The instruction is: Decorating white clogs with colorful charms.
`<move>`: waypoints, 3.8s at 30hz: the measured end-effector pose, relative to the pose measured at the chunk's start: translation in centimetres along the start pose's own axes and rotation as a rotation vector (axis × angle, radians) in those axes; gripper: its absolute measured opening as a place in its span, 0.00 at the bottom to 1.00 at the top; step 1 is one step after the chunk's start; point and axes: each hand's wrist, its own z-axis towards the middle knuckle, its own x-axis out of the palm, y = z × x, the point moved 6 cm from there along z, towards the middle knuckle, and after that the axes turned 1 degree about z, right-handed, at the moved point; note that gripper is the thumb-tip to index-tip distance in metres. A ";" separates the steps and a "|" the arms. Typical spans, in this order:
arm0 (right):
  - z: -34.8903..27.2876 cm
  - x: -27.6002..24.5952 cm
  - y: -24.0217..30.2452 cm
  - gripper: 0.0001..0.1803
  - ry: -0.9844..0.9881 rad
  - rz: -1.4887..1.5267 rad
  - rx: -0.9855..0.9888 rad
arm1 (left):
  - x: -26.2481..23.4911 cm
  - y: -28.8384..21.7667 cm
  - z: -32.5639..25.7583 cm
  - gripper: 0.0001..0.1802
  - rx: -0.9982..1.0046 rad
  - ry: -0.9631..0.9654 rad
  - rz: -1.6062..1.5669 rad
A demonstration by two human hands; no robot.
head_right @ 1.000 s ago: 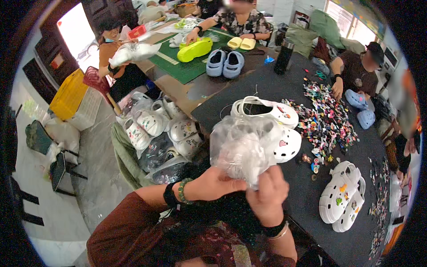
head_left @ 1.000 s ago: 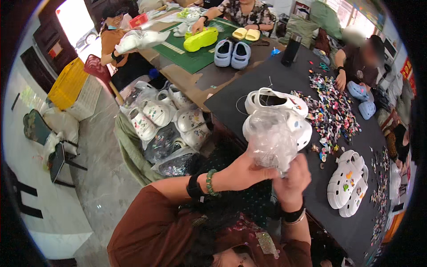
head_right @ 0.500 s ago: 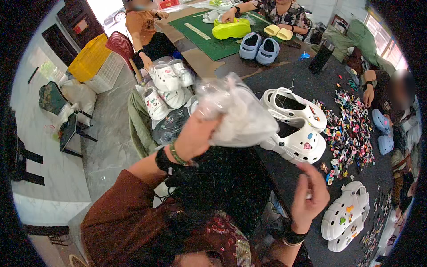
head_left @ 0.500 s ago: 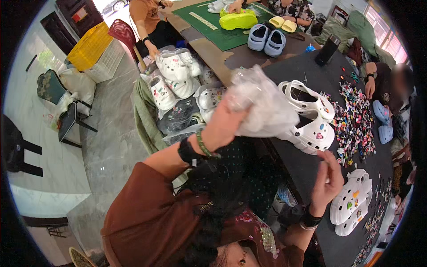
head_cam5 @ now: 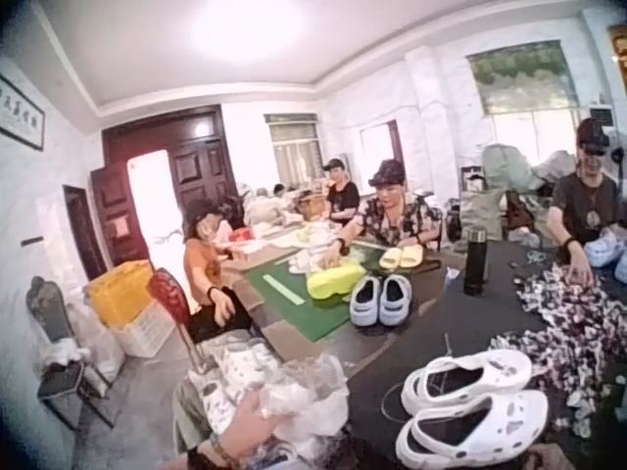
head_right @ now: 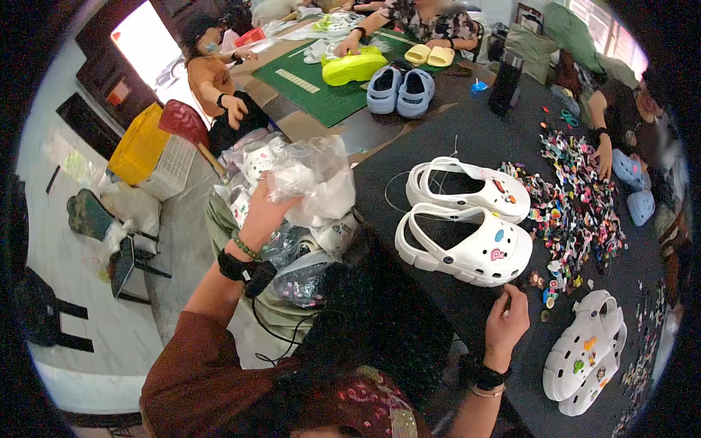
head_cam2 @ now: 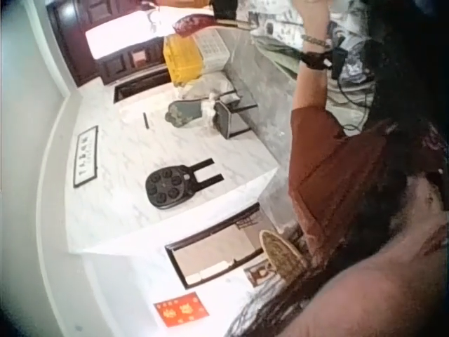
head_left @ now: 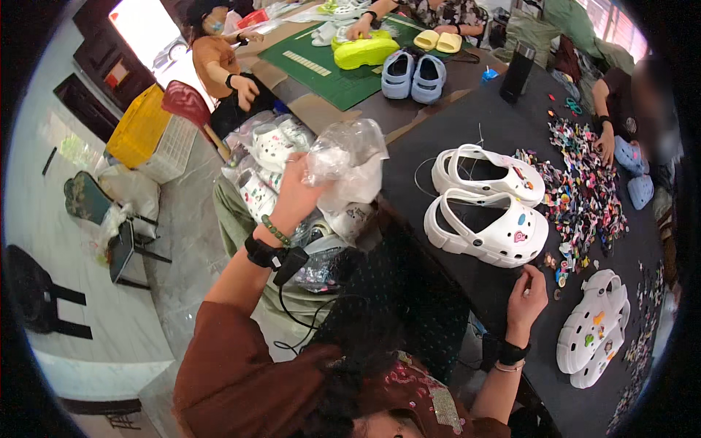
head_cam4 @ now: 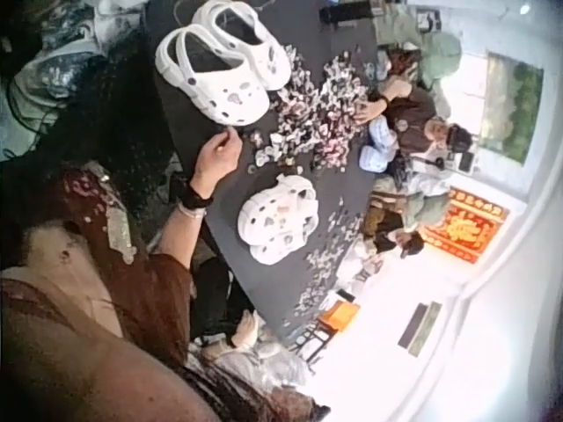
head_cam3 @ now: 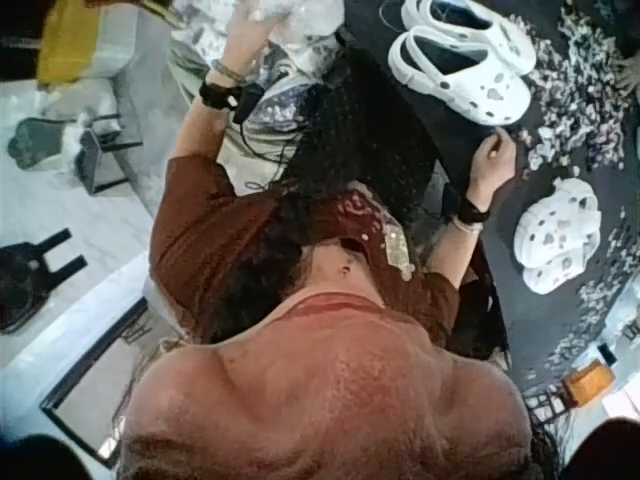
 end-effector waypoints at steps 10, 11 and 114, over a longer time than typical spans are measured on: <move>-0.1 1.0 -0.5 0.07 0.083 -0.024 0.084 | 0.8 2.7 7.3 0.15 -0.313 -0.042 -0.319; -0.1 1.1 -0.6 0.07 0.085 -0.020 0.107 | 0.7 4.2 8.4 0.15 -0.313 -0.043 -0.316; 9.1 -6.8 -11.3 0.11 0.143 -0.269 0.239 | 26.8 -16.4 -7.3 0.23 -0.356 0.989 -0.775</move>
